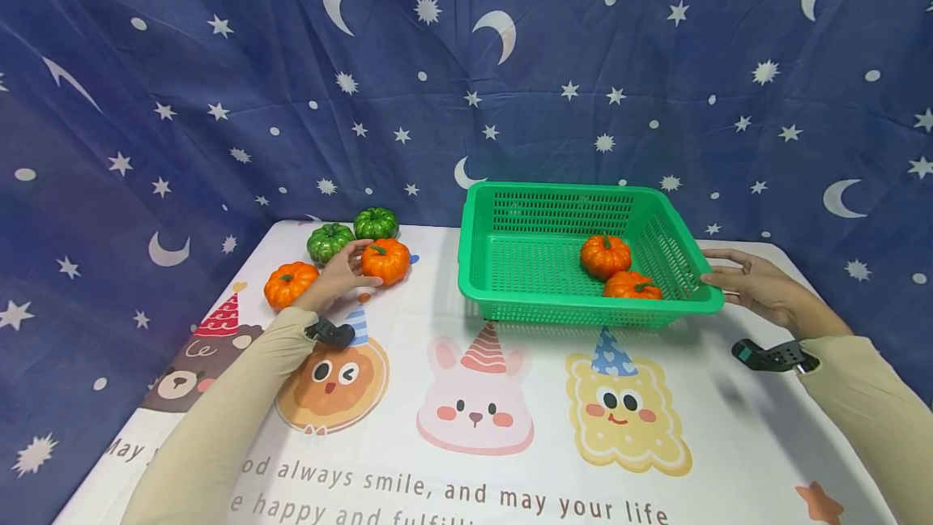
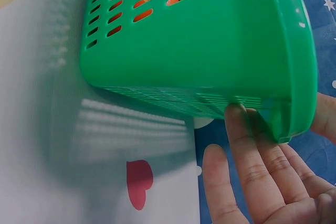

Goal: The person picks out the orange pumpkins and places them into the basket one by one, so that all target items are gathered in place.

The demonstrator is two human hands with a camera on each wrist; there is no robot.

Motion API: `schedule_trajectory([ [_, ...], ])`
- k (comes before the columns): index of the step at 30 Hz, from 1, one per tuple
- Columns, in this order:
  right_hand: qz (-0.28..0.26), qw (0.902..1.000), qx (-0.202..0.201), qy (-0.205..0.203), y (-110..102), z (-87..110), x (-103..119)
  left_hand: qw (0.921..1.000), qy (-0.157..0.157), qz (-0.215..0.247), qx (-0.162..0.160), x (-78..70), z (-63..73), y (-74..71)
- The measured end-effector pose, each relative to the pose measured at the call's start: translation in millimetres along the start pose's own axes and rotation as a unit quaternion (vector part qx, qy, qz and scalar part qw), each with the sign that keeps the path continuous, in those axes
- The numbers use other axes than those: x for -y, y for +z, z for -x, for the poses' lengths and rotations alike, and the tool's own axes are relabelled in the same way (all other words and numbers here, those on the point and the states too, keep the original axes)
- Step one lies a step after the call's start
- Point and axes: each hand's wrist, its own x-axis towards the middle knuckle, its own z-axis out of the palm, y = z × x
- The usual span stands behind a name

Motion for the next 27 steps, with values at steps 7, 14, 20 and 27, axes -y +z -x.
schedule_trajectory([
  [7, -0.011, 0.9999, 0.002, -0.002, 0.4, 1.3, 0.9, 0.9998, 0.0, -0.011, -0.014, -0.1, -0.1, -0.2],
  [14, -0.013, 0.9999, 0.001, -0.002, 0.4, 1.5, 0.9, 0.9995, 0.009, -0.013, -0.029, -1.4, 1.0, -0.3],
  [20, -0.011, 0.9999, 0.001, -0.003, 0.0, 1.4, 0.9, 0.999, 0.022, 0.004, -0.038, -2.4, 1.3, -0.8],
  [27, -0.009, 1.0, -0.001, -0.001, 0.4, 0.9, 0.4, 0.9982, 0.032, 0.001, -0.05, -4.0, 0.4, -1.0],
])
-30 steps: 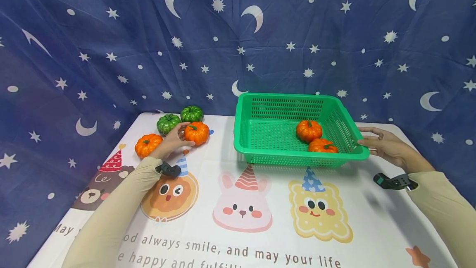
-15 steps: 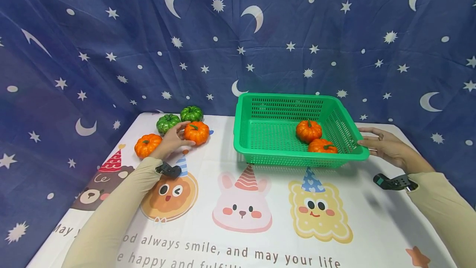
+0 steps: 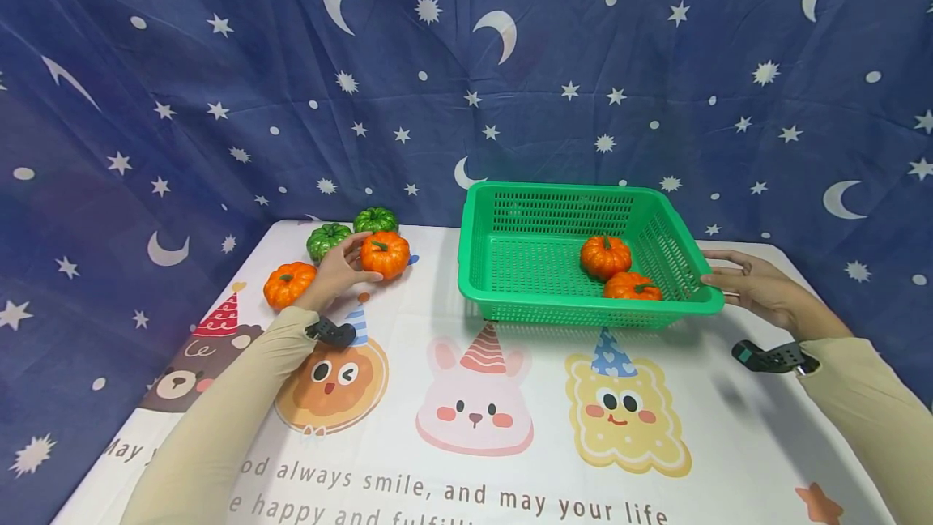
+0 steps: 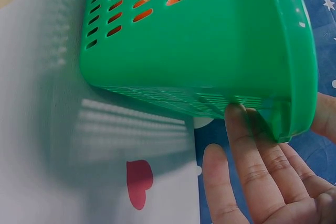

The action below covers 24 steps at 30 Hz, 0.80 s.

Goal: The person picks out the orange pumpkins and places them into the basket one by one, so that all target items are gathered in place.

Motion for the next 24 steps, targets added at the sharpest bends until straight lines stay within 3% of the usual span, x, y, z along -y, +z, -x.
schedule_trajectory([
  [9, 0.008, 1.0, -0.002, 0.0, -0.3, -1.1, -1.4, 0.9994, 0.016, 0.025, -0.019, -6.4, 0.8, -1.1],
  [24, 0.005, 1.0, 0.0, 0.0, -1.6, -2.2, -2.4, 0.9961, 0.065, -0.019, -0.056, -15.3, -0.3, -7.6],
])
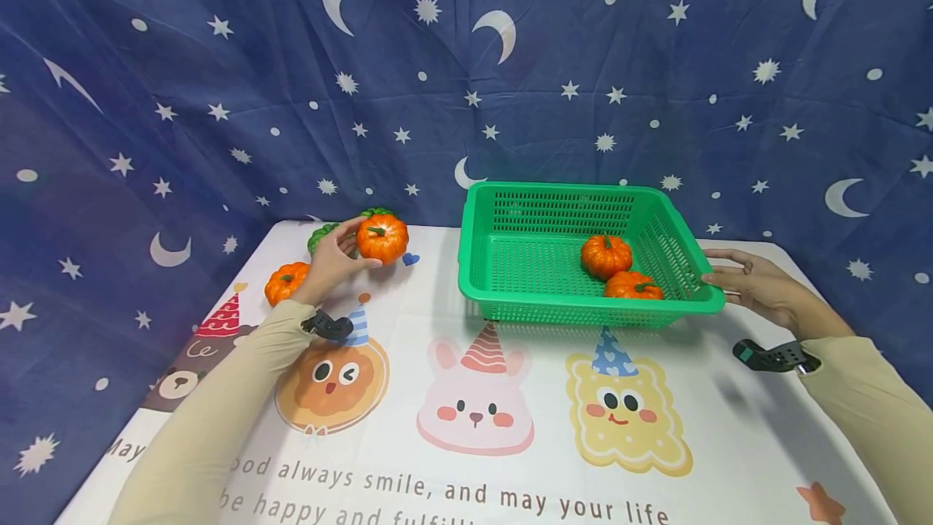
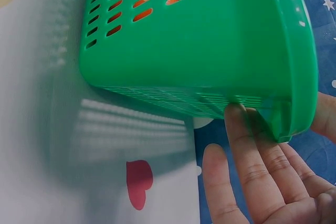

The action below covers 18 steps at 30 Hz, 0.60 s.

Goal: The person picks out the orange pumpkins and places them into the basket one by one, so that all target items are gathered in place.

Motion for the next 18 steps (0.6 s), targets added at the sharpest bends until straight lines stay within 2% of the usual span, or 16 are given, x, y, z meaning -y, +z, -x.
schedule_trajectory([
  [4, -0.002, 1.0, 0.001, 0.0, -0.4, -0.4, -0.4, 0.9998, 0.005, -0.013, -0.011, -5.1, 0.4, -1.1],
  [14, -0.006, 1.0, 0.002, 0.0, -0.3, -0.1, 0.0, 0.9995, 0.005, -0.011, -0.028, -20.0, 1.2, -0.2],
  [18, -0.003, 1.0, 0.001, 0.0, -0.4, -0.3, -0.3, 0.9988, 0.026, -0.009, -0.039, -25.4, 0.1, 2.0],
])
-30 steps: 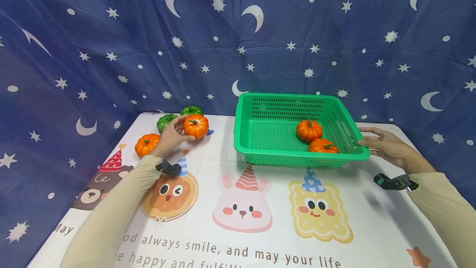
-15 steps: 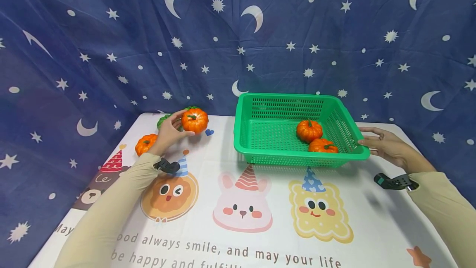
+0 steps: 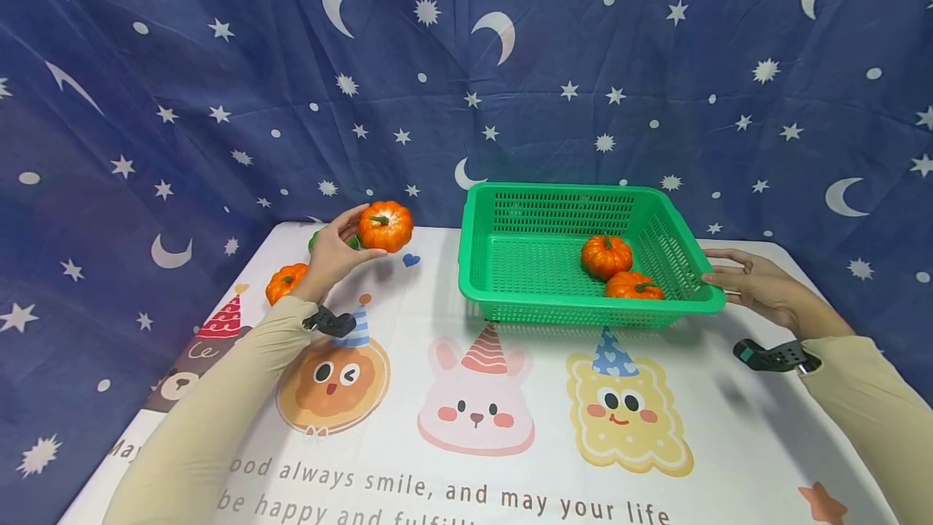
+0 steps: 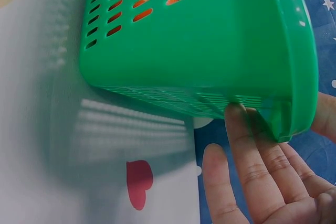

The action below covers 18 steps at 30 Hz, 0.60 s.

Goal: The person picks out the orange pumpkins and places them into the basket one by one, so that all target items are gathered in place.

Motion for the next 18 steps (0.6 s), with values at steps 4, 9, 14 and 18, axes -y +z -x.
schedule_trajectory([
  [4, 0.002, 1.0, 0.001, -0.001, -0.4, -0.4, -0.7, 0.9993, 0.033, -0.012, -0.015, -6.4, 0.3, 2.4],
  [9, 0.009, 1.0, 0.002, -0.003, -0.7, -0.2, -1.3, 0.9963, 0.073, -0.04, -0.018, -16.1, -0.5, 4.5],
  [14, 0.015, 0.9999, 0.001, 0.001, -0.4, 0.0, -0.8, 0.9935, 0.105, -0.044, 0.007, -27.0, -2.0, 5.5],
  [18, 0.017, 0.9999, 0.001, 0.002, -0.3, 0.1, 0.2, 0.991, 0.114, -0.062, 0.035, -34.9, -3.2, 4.9],
])
